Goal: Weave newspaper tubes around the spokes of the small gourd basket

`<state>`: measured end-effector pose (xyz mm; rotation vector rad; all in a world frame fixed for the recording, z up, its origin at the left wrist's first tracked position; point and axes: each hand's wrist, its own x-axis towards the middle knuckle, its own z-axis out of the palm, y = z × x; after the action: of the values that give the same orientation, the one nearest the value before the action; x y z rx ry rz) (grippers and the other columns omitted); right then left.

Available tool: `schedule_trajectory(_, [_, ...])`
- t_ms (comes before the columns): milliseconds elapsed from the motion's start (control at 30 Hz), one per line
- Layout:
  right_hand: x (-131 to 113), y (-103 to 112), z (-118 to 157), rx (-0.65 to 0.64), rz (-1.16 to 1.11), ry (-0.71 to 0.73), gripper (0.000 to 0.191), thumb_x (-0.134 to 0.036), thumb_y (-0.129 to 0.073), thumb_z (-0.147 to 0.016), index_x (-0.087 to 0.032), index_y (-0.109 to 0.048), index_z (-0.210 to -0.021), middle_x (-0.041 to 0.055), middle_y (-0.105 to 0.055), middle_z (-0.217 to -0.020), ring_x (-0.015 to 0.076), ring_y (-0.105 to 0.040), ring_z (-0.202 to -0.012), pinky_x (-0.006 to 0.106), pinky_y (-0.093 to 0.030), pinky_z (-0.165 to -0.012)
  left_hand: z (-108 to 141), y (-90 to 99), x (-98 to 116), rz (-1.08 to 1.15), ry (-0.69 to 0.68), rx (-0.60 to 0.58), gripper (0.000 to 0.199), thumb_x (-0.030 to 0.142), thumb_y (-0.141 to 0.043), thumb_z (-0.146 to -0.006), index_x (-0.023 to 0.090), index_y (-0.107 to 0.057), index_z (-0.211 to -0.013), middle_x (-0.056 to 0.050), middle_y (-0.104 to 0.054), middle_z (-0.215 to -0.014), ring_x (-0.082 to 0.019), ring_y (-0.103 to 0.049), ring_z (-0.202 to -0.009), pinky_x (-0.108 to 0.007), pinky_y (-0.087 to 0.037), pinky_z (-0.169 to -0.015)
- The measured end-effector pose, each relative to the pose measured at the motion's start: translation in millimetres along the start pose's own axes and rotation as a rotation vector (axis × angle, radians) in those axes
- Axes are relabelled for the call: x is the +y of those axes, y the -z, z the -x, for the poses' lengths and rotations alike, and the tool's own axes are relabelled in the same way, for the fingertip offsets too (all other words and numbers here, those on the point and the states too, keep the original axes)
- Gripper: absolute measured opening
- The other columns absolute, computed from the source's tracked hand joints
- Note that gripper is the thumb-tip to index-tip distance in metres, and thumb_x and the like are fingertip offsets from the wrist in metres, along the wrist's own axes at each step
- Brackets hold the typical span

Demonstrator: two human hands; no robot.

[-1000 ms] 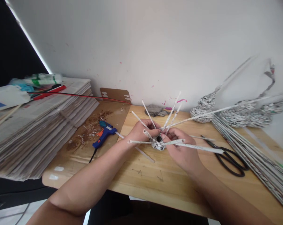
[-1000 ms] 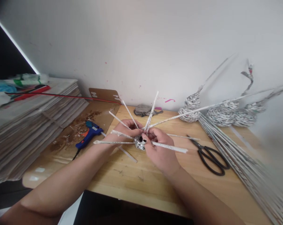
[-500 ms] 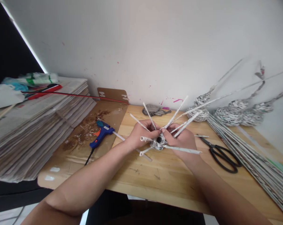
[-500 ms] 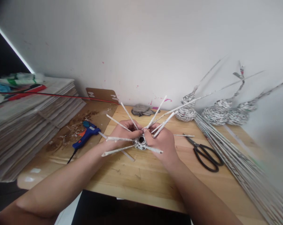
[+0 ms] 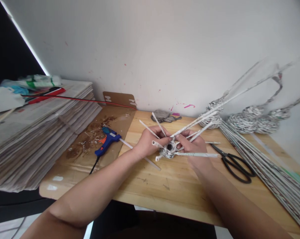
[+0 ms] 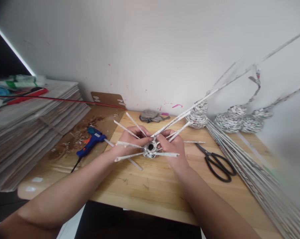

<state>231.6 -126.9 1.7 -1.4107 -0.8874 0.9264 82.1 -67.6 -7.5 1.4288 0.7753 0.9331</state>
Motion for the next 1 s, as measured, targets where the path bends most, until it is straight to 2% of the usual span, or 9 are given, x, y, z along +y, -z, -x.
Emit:
schedule_trajectory(133, [-2,-2,1,0.008,-0.121,-0.047,0.036,-0.052,-0.071,-0.075,-0.020,-0.058,-0.068,-0.0011,-0.060,-0.057,0.0099,-0.049,-0.041,0.021,-0.034,-0.036,2,-2.8,-1,-0.034,-0.036,-0.003,0.020,0.028,-0.078,-0.068,0.014,-0.066,-0.075,-0.003,-0.069,-0.069,-0.012,-0.060,-0.060,-0.023,-0.046,-0.058])
schedule_trajectory(233, [-1,-2,2,-0.002,-0.119,-0.031,0.039,-0.056,-0.070,-0.077,-0.019,-0.062,-0.066,-0.0009,-0.058,-0.053,0.0109,-0.050,-0.042,0.022,-0.037,-0.038,3,-3.2,3,-0.100,-0.046,0.022,0.017,0.027,-0.076,-0.069,0.014,-0.066,-0.073,-0.002,-0.067,-0.066,-0.011,-0.059,-0.058,-0.022,-0.045,-0.056])
schedule_trajectory(333, [2,-3,3,-0.044,-0.175,0.029,0.033,-0.050,-0.074,-0.075,-0.018,-0.065,-0.069,-0.0011,-0.059,-0.053,0.0123,-0.054,-0.047,0.024,-0.043,-0.043,2,-1.0,7,-0.194,-0.053,0.088,0.013,0.024,-0.073,-0.068,0.014,-0.067,-0.071,-0.001,-0.066,-0.064,-0.010,-0.057,-0.056,-0.021,-0.043,-0.054])
schedule_trajectory(467, [8,-9,7,-0.023,-0.332,-0.019,0.023,-0.037,-0.079,-0.069,-0.017,-0.067,-0.073,0.0014,-0.067,-0.067,0.0142,-0.060,-0.058,0.025,-0.047,-0.049,-3,3.3,8,-0.270,-0.022,0.163,0.011,0.022,-0.073,-0.066,0.014,-0.069,-0.072,-0.001,-0.066,-0.064,-0.011,-0.057,-0.056,-0.022,-0.043,-0.053])
schedule_trajectory(600, [11,-12,11,-0.027,-0.386,0.035,0.022,-0.038,-0.075,-0.074,-0.019,-0.065,-0.074,0.0020,-0.068,-0.074,0.0165,-0.063,-0.068,0.029,-0.051,-0.059,-5,4.8,7,-0.246,0.025,0.201,0.011,0.021,-0.074,-0.064,0.014,-0.069,-0.070,-0.002,-0.066,-0.064,-0.012,-0.057,-0.056,-0.023,-0.045,-0.055])
schedule_trajectory(700, [10,-9,15,-0.055,-0.109,0.216,0.017,-0.037,-0.069,-0.081,-0.021,-0.069,-0.089,0.0019,-0.069,-0.078,0.0173,-0.064,-0.070,0.031,-0.052,-0.065,-4,4.4,8,-0.233,0.008,0.177,0.011,0.020,-0.075,-0.064,0.014,-0.068,-0.070,-0.001,-0.066,-0.063,-0.011,-0.058,-0.056,-0.022,-0.044,-0.054])
schedule_trajectory(833, [3,-3,21,-0.084,0.426,0.561,0.034,-0.027,-0.061,-0.087,-0.022,-0.063,-0.120,0.0079,-0.069,-0.103,0.0208,-0.065,-0.086,0.037,-0.053,-0.078,-3,5.9,11,-0.229,-0.016,0.148,0.010,0.018,-0.074,-0.065,0.013,-0.068,-0.071,-0.001,-0.067,-0.065,-0.011,-0.058,-0.057,-0.021,-0.044,-0.054])
schedule_trajectory(900, [1,-1,23,-0.085,0.610,0.687,0.035,-0.024,-0.059,-0.086,-0.020,-0.062,-0.121,0.0091,-0.067,-0.104,0.0226,-0.064,-0.091,0.039,-0.052,-0.082,-4,9.0,11,-0.241,-0.003,0.121,0.011,0.019,-0.075,-0.066,0.013,-0.069,-0.073,-0.002,-0.068,-0.066,-0.011,-0.059,-0.058,-0.021,-0.045,-0.054])
schedule_trajectory(1000, [1,1,23,-0.085,0.773,0.762,0.029,-0.024,-0.058,-0.086,-0.019,-0.063,-0.114,0.0094,-0.069,-0.103,0.0251,-0.064,-0.096,0.040,-0.051,-0.087,-7,15.1,11,-0.239,0.040,0.043,0.017,0.023,-0.076,-0.068,0.011,-0.071,-0.080,-0.005,-0.071,-0.071,-0.012,-0.062,-0.060,-0.022,-0.047,-0.056])
